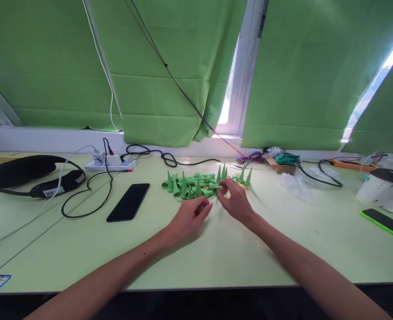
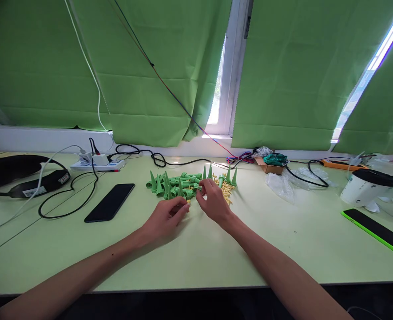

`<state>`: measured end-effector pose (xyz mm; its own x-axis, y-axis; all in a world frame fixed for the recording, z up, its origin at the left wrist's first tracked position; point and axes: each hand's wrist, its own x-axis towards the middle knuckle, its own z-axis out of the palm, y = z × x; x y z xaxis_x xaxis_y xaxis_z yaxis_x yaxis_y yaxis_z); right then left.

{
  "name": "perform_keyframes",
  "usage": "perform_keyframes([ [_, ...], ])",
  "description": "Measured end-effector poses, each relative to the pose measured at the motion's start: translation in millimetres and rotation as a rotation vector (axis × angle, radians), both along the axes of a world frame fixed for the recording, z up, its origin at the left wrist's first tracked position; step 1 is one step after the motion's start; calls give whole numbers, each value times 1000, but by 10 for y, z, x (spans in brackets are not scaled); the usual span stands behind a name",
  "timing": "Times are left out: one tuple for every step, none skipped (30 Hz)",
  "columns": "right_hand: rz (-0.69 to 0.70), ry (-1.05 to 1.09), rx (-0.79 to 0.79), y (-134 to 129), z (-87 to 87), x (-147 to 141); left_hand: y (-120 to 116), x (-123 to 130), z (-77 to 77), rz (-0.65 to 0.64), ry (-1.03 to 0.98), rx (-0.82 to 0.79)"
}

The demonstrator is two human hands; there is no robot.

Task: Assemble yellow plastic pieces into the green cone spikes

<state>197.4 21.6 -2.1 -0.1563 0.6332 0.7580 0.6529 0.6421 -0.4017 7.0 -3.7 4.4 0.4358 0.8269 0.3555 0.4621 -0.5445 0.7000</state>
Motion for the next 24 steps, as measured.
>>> perform_keyframes([
  [7,8,31,-16,12,-7,-6,-1,6,9,-33,-25],
  [15,13,63,-33,24,-14,-12,-3,12,13,-68,-54],
  [27,19,96,-51,34,-21,-18,-6,17,13,-101,-82],
  [42,22,129,-70,42,-30,-23,-8,22,10,-134,-106],
  [62,24,159,-88,50,-39,-26,-11,25,6,-166,-124],
  [83,25,187,-107,56,-48,-28,-12,26,3,-195,-137],
  [106,23,210,-126,60,-58,-29,-12,26,-2,-222,-148],
  [129,18,229,-144,61,-69,-27,-12,23,-11,-249,-160],
  [155,10,240,-161,61,-79,-25,-10,20,-23,-279,-176],
  [182,-1,242,-177,58,-89,-21,-7,15,-38,-309,-197],
  [211,-14,239,-191,53,-99,-16,-4,11,-52,-339,-221],
  [241,-28,233,-203,47,-107,-11,-2,7,-62,-367,-243],
  [270,-41,228,-212,40,-113,-5,-1,4,-68,-391,-263],
  [295,-52,224,-219,33,-117,1,-1,4,-71,-408,-278],
  [316,-61,221,-223,27,-120,8,-2,6,-73,-418,-289],
  [331,-64,221,-224,22,-121,14,-5,10,-77,-424,-297],
  [342,-66,219,-225,19,-120,20,-8,15,-82,-428,-305],
  [348,-67,215,-224,18,-119,25,-12,22,-89,-431,-313],
  [350,-66,210,-223,18,-117,29,-16,29,-96,-433,-322],
  [348,-66,206,-222,19,-116,33,-20,36,-101,-437,-329],
  [345,-64,202,-222,21,-115,35,-23,42,-104,-441,-334],
  [341,-63,196,-222,23,-116,38,-25,46,-106,-446,-337],
  [338,-61,190,-223,26,-116,40,-26,49,-106,-451,-336],
  [335,-56,185,-225,28,-118,42,-27,50,-106,-454,-334],
])
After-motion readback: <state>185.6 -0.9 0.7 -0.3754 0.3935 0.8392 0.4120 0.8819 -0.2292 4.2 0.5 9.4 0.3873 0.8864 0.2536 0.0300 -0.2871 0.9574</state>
